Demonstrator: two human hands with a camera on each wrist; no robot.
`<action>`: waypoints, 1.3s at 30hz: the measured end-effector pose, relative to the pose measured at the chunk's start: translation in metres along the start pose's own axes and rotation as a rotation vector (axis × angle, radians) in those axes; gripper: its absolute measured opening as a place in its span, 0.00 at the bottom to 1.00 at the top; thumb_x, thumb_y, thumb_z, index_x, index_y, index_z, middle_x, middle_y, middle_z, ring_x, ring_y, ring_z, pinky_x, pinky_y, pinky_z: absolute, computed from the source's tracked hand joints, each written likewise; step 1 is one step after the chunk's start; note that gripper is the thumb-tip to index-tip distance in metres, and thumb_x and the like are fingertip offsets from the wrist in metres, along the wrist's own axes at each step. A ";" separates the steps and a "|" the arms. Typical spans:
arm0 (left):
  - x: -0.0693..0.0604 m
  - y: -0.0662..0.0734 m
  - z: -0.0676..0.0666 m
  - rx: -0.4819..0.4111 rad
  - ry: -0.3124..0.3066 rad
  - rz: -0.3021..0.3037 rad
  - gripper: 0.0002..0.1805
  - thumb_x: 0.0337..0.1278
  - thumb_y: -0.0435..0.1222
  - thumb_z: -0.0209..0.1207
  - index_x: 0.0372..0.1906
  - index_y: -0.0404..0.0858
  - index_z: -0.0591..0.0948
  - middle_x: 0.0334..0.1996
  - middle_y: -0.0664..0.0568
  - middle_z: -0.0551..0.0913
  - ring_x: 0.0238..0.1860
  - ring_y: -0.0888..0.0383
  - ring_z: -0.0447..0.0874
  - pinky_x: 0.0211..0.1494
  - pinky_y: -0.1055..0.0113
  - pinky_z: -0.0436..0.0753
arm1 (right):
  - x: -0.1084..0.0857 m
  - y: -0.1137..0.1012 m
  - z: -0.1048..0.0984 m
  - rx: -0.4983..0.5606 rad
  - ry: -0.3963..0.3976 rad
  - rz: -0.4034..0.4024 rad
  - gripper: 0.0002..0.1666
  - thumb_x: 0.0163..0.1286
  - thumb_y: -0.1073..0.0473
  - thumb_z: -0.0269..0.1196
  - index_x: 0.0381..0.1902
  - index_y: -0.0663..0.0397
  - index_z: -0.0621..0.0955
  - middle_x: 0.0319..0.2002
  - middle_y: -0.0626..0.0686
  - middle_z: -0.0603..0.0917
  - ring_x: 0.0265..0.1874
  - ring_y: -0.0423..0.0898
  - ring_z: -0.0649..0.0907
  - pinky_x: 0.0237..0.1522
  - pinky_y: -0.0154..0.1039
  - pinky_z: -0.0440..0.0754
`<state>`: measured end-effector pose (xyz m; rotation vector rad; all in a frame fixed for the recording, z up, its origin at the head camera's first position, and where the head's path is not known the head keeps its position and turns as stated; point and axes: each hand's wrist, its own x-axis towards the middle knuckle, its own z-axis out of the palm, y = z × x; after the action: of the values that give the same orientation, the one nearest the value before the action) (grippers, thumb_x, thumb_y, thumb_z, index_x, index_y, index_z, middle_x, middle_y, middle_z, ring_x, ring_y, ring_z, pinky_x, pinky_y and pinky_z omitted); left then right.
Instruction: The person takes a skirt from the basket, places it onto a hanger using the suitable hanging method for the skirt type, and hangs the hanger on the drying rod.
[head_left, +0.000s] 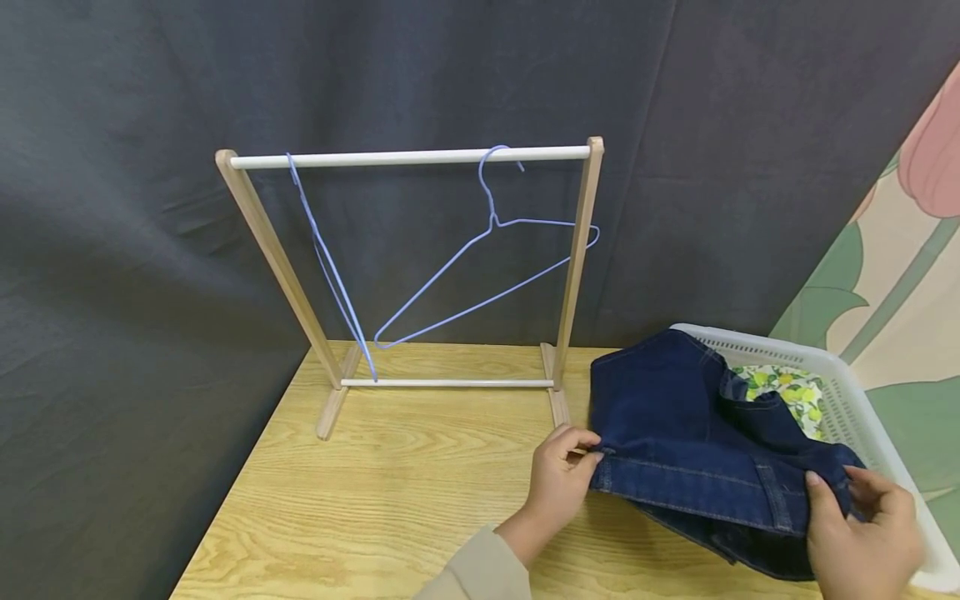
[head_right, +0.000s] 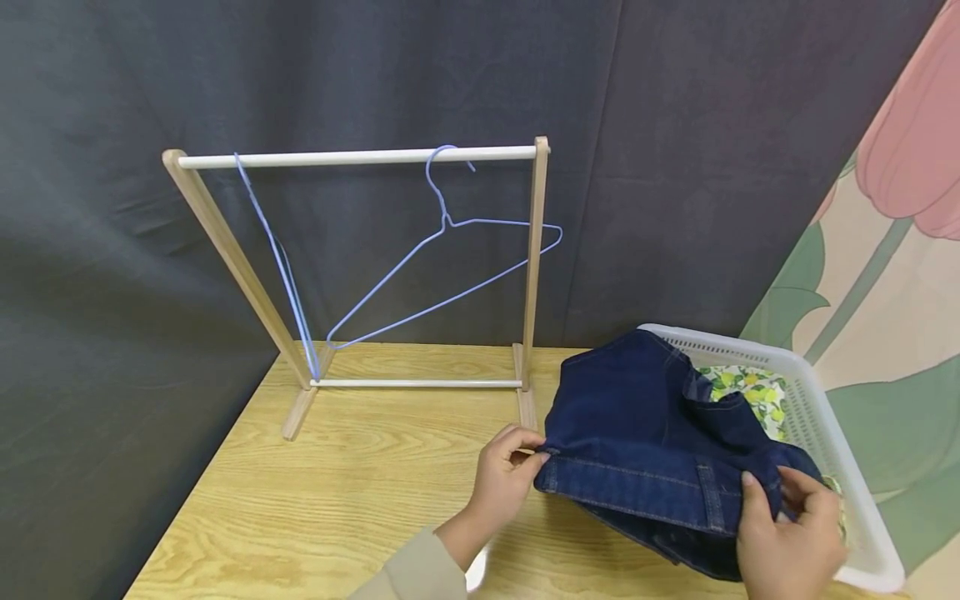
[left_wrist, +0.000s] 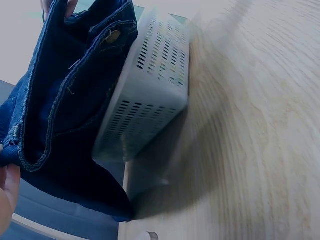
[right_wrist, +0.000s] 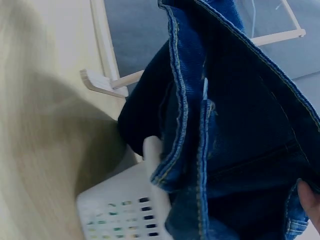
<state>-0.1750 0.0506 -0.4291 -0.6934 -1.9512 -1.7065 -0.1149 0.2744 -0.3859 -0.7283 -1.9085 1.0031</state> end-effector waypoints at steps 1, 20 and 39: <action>-0.001 -0.001 -0.001 0.000 -0.001 -0.005 0.07 0.42 0.23 0.58 0.31 0.34 0.78 0.28 0.50 0.76 0.32 0.61 0.76 0.32 0.76 0.76 | -0.001 0.002 0.000 -0.005 -0.007 -0.005 0.23 0.52 0.62 0.62 0.33 0.24 0.66 0.25 0.27 0.61 0.27 0.21 0.62 0.30 0.21 0.58; -0.005 0.021 -0.016 -0.024 -0.009 -0.091 0.08 0.37 0.16 0.56 0.28 0.26 0.77 0.26 0.41 0.75 0.30 0.48 0.76 0.30 0.72 0.77 | -0.011 0.030 0.006 -0.227 -0.206 0.222 0.15 0.55 0.53 0.59 0.37 0.52 0.69 0.28 0.51 0.68 0.17 0.22 0.58 0.24 0.29 0.61; -0.015 0.011 -0.018 -0.004 -0.005 -0.109 0.09 0.36 0.16 0.57 0.28 0.27 0.77 0.26 0.42 0.75 0.30 0.50 0.76 0.29 0.72 0.77 | 0.005 0.057 0.000 -0.362 -0.260 0.146 0.28 0.61 0.53 0.51 0.45 0.77 0.69 0.35 0.72 0.69 0.20 0.42 0.72 0.22 0.35 0.68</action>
<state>-0.1561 0.0326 -0.4279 -0.6031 -2.0226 -1.7739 -0.1116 0.3074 -0.4321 -0.9948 -2.3264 0.8822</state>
